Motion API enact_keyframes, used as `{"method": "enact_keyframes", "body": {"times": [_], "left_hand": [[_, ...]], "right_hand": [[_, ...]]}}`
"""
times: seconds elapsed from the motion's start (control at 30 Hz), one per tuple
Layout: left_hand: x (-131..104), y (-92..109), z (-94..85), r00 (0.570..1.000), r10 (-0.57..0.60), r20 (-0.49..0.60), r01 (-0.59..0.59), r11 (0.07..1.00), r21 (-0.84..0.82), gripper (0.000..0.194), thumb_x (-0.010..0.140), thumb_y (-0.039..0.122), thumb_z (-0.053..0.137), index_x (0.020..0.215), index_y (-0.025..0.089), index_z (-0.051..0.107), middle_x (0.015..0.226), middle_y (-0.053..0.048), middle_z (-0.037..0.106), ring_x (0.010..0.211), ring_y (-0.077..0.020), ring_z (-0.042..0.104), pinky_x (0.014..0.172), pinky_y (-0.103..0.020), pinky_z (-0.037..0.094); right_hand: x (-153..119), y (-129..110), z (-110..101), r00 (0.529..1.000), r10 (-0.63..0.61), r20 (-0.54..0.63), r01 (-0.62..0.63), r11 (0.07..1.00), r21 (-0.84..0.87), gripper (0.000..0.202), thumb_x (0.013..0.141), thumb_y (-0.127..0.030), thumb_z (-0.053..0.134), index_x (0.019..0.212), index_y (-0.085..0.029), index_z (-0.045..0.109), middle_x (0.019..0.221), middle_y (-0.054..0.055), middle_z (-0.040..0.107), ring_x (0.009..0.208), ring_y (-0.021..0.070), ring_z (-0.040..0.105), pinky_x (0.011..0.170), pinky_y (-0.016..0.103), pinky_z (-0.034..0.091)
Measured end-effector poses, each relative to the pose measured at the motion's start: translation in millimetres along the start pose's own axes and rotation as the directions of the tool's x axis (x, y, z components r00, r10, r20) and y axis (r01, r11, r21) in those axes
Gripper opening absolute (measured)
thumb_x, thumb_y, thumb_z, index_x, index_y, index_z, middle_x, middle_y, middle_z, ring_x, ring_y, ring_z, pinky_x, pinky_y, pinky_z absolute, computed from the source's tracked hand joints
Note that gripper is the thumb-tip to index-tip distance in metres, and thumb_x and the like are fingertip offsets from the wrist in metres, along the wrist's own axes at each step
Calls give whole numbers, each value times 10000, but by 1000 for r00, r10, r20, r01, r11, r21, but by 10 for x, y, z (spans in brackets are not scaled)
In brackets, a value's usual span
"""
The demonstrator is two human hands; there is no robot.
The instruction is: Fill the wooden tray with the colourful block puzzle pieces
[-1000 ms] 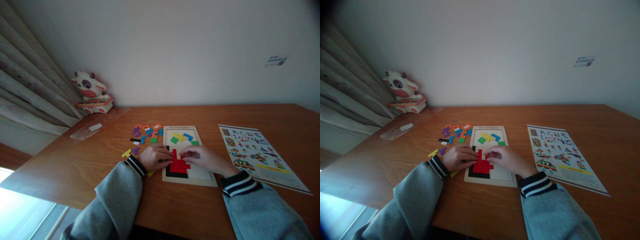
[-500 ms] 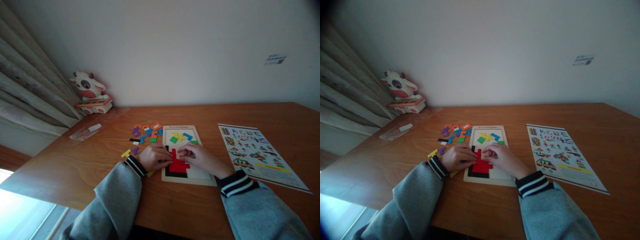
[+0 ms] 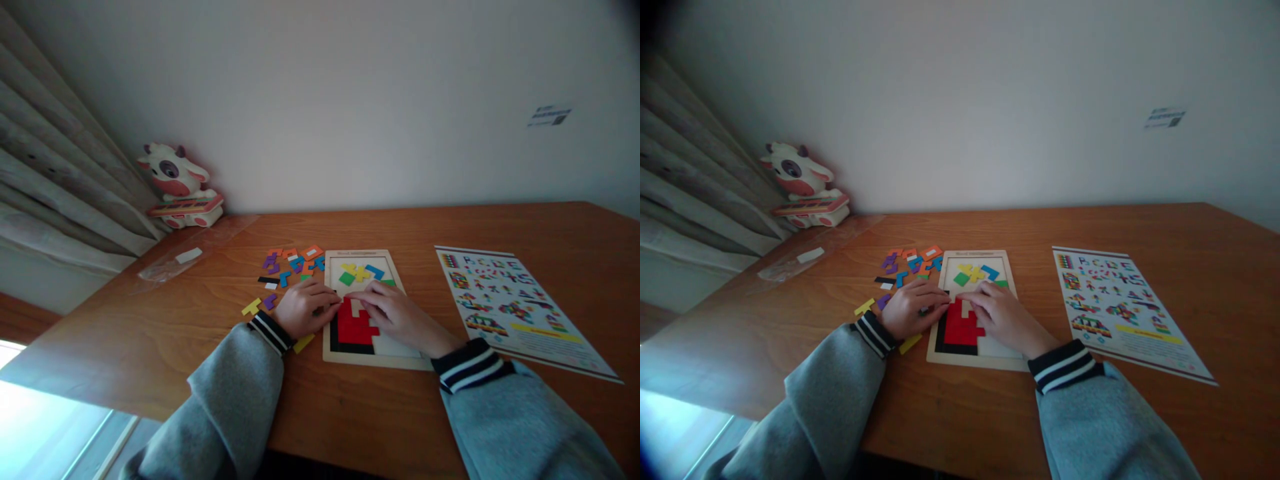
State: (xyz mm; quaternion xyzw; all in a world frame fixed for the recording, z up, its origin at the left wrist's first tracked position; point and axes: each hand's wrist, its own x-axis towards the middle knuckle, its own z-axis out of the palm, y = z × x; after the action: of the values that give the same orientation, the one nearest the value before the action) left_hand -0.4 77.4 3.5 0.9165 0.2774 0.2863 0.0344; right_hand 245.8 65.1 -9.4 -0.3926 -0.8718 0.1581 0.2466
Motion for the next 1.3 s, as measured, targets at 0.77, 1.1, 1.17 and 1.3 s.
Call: {"method": "enact_keyframes", "body": {"times": [0.77, 1.1, 1.17, 1.3], "left_hand": [[-413, -542, -617, 904, -427, 13, 371, 801, 470, 348, 835, 213, 533, 1161, 228, 655, 1145, -65, 688, 1024, -246, 629, 931, -373, 509], [-536, -636, -645, 734, -675, 75, 549, 655, 520, 349, 853, 216, 485, 1140, 289, 670, 1166, -39, 696, 1023, -262, 672, 846, -363, 543], [-530, -639, -631, 738, -670, 80, 543, 660, 520, 306, 867, 221, 487, 1093, 286, 682, 1162, -36, 697, 1008, -255, 673, 827, -352, 546], [-538, -661, -607, 772, -629, 92, 505, 694, 512, 302, 883, 207, 499, 1114, 286, 677, 1141, -42, 700, 1022, -246, 660, 862, -353, 538]], "right_hand": [[5, 108, 7, 963, 118, -241, -136, 989, -60, 278, 964, -218, 424, 1113, -210, 658, 1050, 101, 652, 991, 251, 627, 899, 424, 501], [9, 100, 11, 965, 119, -233, -135, 989, -55, 279, 952, -207, 430, 1116, -218, 656, 1072, 100, 657, 1005, 254, 627, 909, 434, 495], [9, 94, 9, 966, 119, -232, -135, 989, -53, 278, 948, -205, 433, 1113, -221, 657, 1065, 99, 660, 996, 256, 629, 905, 440, 496], [5, 85, 10, 967, 124, -224, -141, 988, -61, 276, 959, -219, 422, 1111, -205, 652, 1063, 108, 655, 1001, 263, 627, 904, 450, 495]]}}
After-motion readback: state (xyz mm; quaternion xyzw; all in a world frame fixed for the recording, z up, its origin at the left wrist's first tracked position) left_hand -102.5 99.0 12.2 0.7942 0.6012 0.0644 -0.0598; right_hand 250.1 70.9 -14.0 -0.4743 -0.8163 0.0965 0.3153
